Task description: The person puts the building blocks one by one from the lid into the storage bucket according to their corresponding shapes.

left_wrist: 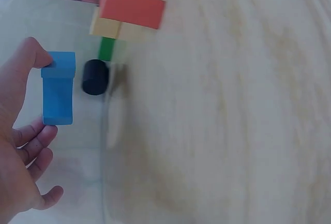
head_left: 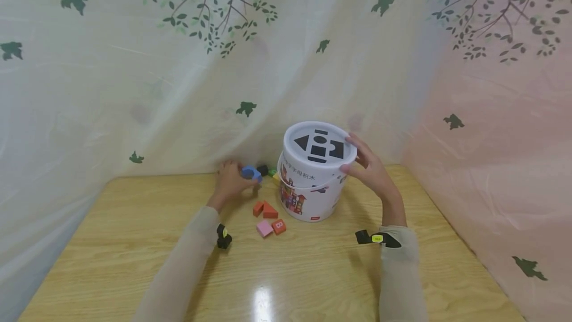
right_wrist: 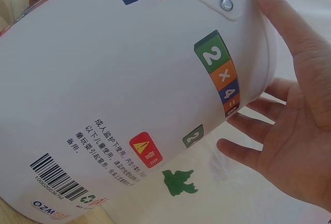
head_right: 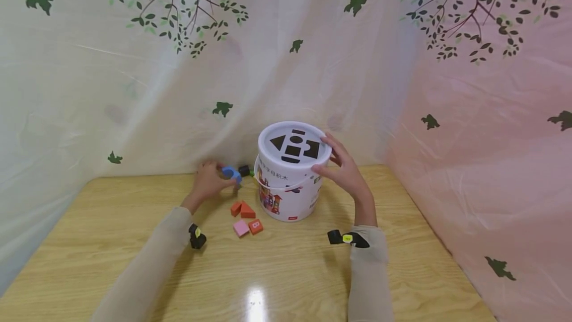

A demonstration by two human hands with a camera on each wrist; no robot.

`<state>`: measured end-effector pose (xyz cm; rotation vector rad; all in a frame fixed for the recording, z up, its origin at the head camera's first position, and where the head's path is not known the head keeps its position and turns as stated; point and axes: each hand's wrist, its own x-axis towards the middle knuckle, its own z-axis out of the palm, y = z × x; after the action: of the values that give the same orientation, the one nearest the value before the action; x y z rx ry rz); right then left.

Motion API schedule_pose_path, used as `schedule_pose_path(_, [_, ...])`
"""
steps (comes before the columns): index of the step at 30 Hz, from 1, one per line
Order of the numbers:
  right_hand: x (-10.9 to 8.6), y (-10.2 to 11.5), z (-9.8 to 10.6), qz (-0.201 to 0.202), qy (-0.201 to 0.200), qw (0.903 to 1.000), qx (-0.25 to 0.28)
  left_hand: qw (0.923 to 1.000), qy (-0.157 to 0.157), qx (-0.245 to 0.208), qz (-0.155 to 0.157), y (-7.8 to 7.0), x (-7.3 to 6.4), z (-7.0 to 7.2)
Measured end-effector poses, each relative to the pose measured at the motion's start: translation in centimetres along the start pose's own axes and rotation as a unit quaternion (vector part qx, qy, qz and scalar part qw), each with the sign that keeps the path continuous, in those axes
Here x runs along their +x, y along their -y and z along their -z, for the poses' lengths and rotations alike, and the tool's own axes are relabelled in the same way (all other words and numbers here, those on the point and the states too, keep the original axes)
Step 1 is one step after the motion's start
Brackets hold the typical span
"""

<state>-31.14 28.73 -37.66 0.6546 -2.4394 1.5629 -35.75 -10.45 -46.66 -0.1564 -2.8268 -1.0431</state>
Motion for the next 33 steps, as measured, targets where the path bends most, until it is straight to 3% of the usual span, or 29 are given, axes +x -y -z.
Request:
schedule_pose_path(13, [-0.1,0.2,0.1,-0.009,0.001,1.0,0.001,0.9949,-0.072,-0.064,-0.032,-3.4,0.1,3.7])
schedule_pose_path(19, [-0.1,0.1,0.1,-0.015,0.001,0.9999,0.001,0.989,-0.106,-0.059,-0.085,-5.8,0.3,5.4])
schedule_pose_path(26, [0.0,0.0,0.1,-0.011,0.002,0.9999,0.001,0.9817,-0.13,-0.046,-0.132,-9.5,0.3,7.5])
schedule_pose_path(33, [0.0,0.0,0.1,-0.003,0.003,1.0,0.001,0.9736,-0.117,-0.041,-0.192,-13.1,0.7,9.0])
